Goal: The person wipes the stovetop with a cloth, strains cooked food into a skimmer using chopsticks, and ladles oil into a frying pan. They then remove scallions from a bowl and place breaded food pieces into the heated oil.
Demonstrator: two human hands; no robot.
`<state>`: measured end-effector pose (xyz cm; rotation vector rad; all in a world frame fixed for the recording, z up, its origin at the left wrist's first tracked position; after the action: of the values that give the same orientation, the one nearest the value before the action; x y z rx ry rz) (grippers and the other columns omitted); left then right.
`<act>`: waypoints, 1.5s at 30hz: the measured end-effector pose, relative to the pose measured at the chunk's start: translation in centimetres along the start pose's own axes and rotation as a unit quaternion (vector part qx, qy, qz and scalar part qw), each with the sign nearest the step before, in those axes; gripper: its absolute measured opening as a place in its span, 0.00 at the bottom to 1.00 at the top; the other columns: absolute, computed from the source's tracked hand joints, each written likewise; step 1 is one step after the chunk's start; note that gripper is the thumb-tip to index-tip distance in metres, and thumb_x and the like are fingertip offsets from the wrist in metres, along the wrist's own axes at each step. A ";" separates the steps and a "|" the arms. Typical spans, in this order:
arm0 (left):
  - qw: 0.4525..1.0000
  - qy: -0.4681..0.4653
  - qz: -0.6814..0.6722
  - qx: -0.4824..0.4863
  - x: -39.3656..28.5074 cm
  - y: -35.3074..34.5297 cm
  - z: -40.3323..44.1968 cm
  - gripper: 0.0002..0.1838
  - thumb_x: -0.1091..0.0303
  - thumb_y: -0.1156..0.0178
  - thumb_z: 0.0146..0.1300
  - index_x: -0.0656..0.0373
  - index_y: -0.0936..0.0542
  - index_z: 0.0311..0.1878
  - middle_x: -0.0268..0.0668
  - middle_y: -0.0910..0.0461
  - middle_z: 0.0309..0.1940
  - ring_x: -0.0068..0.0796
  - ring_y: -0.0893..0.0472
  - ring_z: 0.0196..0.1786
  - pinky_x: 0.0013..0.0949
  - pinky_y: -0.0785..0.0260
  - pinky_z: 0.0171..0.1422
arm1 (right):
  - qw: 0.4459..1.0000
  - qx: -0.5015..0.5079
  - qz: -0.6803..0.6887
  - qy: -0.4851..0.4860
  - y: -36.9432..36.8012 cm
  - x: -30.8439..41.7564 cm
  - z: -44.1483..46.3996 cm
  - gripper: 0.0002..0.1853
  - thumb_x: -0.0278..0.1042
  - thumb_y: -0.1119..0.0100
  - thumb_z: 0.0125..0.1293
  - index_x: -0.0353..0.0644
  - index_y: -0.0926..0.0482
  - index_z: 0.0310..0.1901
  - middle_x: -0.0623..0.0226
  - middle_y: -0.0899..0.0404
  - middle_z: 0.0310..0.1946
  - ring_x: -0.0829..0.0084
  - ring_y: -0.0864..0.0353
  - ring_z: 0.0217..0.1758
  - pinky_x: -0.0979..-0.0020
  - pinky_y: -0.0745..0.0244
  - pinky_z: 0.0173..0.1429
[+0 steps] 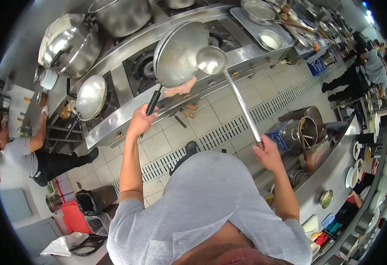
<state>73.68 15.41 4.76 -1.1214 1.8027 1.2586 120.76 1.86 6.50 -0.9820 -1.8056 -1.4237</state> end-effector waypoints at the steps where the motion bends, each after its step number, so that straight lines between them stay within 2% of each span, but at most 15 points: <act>1: 0.999 -0.021 0.032 -0.004 -0.6 -0.5 -0.2 0.11 0.72 0.33 0.63 0.59 0.19 0.48 0.26 0.25 0.25 0.17 0.28 0.26 0.26 0.35 0.31 | 0.996 -0.041 -0.063 0.049 1.6 -1.0 -1.6 0.14 0.31 0.36 0.65 0.35 0.25 0.48 0.59 0.26 0.24 0.62 0.25 0.24 0.64 0.28 0.33; 4: 0.989 -0.087 0.120 -0.012 -2.8 -2.3 -0.9 0.13 0.72 0.32 0.61 0.62 0.19 0.48 0.29 0.20 0.33 0.19 0.26 0.37 0.27 0.32 0.45 | 0.992 -0.093 -0.067 -0.059 5.0 -4.6 -6.4 0.15 0.30 0.36 0.64 0.34 0.25 0.49 0.53 0.25 0.26 0.53 0.23 0.28 0.60 0.27 0.37; 7: 0.989 -0.072 0.129 0.001 -3.9 -4.4 -1.1 0.13 0.72 0.32 0.61 0.62 0.18 0.48 0.30 0.19 0.35 0.20 0.24 0.38 0.28 0.31 0.46 | 0.982 -0.160 -0.091 -0.036 7.1 -7.3 -9.4 0.16 0.31 0.36 0.64 0.35 0.24 0.50 0.52 0.23 0.26 0.53 0.21 0.29 0.60 0.26 0.37; 11: 0.971 -0.137 0.195 -0.009 -6.1 -7.0 -1.3 0.15 0.71 0.31 0.59 0.62 0.18 0.49 0.35 0.19 0.34 0.24 0.23 0.37 0.30 0.30 0.47 | 0.976 -0.198 -0.064 -0.063 8.6 -9.9 -11.9 0.17 0.31 0.35 0.64 0.36 0.24 0.51 0.50 0.24 0.26 0.50 0.21 0.30 0.59 0.26 0.38; 15: 0.970 -0.097 0.223 -0.007 -7.0 -8.9 -1.3 0.16 0.70 0.31 0.58 0.63 0.18 0.49 0.39 0.18 0.35 0.29 0.21 0.38 0.32 0.28 0.49 | 0.971 -0.217 -0.068 -0.071 10.0 -10.9 -13.2 0.17 0.32 0.35 0.64 0.36 0.25 0.51 0.48 0.24 0.26 0.46 0.20 0.31 0.57 0.26 0.38; 20: 0.961 -0.154 0.226 -0.025 -7.1 -9.6 -1.3 0.16 0.69 0.31 0.59 0.62 0.18 0.50 0.37 0.19 0.34 0.28 0.22 0.38 0.33 0.28 0.49 | 0.952 -0.284 -0.112 -0.031 10.8 -12.7 -13.5 0.16 0.32 0.35 0.64 0.38 0.24 0.51 0.47 0.21 0.27 0.42 0.20 0.33 0.54 0.26 0.38; 22: 0.964 -0.137 0.229 -0.019 -7.4 -9.8 -1.4 0.16 0.69 0.31 0.59 0.62 0.18 0.49 0.36 0.19 0.34 0.28 0.21 0.39 0.34 0.28 0.51 | 0.951 -0.290 -0.103 -0.012 10.8 -13.0 -13.5 0.15 0.32 0.34 0.64 0.38 0.24 0.50 0.53 0.23 0.25 0.50 0.19 0.29 0.57 0.26 0.37; 24: 0.972 -0.107 0.208 -0.006 -6.9 -10.0 -1.3 0.15 0.70 0.32 0.60 0.61 0.19 0.49 0.35 0.20 0.31 0.26 0.22 0.35 0.32 0.28 0.45 | 0.959 -0.274 -0.072 -0.027 11.1 -13.3 -13.3 0.14 0.31 0.34 0.64 0.37 0.23 0.49 0.59 0.25 0.22 0.60 0.21 0.26 0.60 0.27 0.35; 26: 0.985 -0.065 0.162 0.017 -6.3 -10.5 -1.6 0.14 0.70 0.32 0.61 0.61 0.19 0.49 0.32 0.21 0.28 0.24 0.24 0.29 0.30 0.31 0.38 | 0.969 -0.235 -0.022 -0.075 11.7 -13.3 -12.9 0.13 0.30 0.34 0.64 0.37 0.23 0.47 0.66 0.29 0.20 0.72 0.25 0.24 0.65 0.28 0.34; 29: 0.997 -0.005 0.042 0.063 -5.8 -11.7 -2.1 0.12 0.72 0.34 0.64 0.62 0.21 0.49 0.28 0.25 0.23 0.18 0.31 0.20 0.27 0.38 0.25 | 0.970 -0.229 0.053 -0.067 11.5 -16.1 -12.1 0.11 0.28 0.34 0.64 0.37 0.23 0.45 0.75 0.34 0.21 0.83 0.34 0.23 0.71 0.32 0.29; 31: 0.994 0.019 -0.049 0.101 -5.3 -13.0 -2.6 0.11 0.73 0.35 0.65 0.62 0.23 0.49 0.25 0.28 0.21 0.14 0.35 0.15 0.25 0.45 0.19 | 0.954 -0.212 0.190 -0.097 11.1 -14.9 -11.3 0.07 0.28 0.37 0.67 0.39 0.24 0.45 0.79 0.32 0.21 0.86 0.34 0.19 0.79 0.36 0.23; 35: 0.956 0.091 -0.237 0.146 -5.1 -15.0 -3.7 0.13 0.71 0.36 0.69 0.64 0.24 0.53 0.25 0.32 0.18 0.15 0.36 0.13 0.24 0.43 0.17 | 0.957 -0.150 0.232 -0.087 12.9 -13.0 -8.0 0.06 0.27 0.39 0.68 0.39 0.25 0.43 0.77 0.30 0.21 0.85 0.33 0.17 0.79 0.38 0.22; 39: 0.908 0.100 -0.365 0.177 -4.9 -15.4 -2.2 0.17 0.70 0.37 0.70 0.69 0.26 0.56 0.26 0.31 0.18 0.15 0.35 0.13 0.24 0.42 0.16 | 0.948 -0.121 0.274 -0.104 14.2 -10.0 -3.1 0.06 0.26 0.40 0.68 0.39 0.25 0.44 0.76 0.28 0.21 0.84 0.33 0.17 0.79 0.40 0.21; 43: 0.882 0.087 -0.418 0.200 -5.5 -14.6 1.8 0.18 0.69 0.39 0.71 0.71 0.26 0.58 0.26 0.31 0.19 0.14 0.35 0.13 0.24 0.42 0.16 | 0.941 -0.138 0.294 -0.091 14.6 -5.1 2.4 0.07 0.25 0.41 0.67 0.38 0.24 0.45 0.75 0.28 0.21 0.84 0.34 0.16 0.80 0.40 0.21; 45: 0.875 0.078 -0.434 0.200 -5.7 -14.2 4.2 0.17 0.70 0.39 0.71 0.70 0.26 0.58 0.26 0.31 0.20 0.14 0.36 0.13 0.24 0.42 0.16 | 0.937 -0.131 0.321 -0.044 15.7 -3.2 5.8 0.07 0.24 0.42 0.67 0.38 0.24 0.46 0.74 0.27 0.22 0.85 0.33 0.17 0.80 0.42 0.19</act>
<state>89.17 18.52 2.97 -1.5420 1.2883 0.2542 135.64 9.18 10.48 -1.6126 -1.1843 -1.2163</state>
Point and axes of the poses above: each hand's wrist, its own z-axis towards the middle knuckle, its own y-axis out of the back of the hand, x = y × z, the point moved 6 cm from there along z, towards the middle knuckle
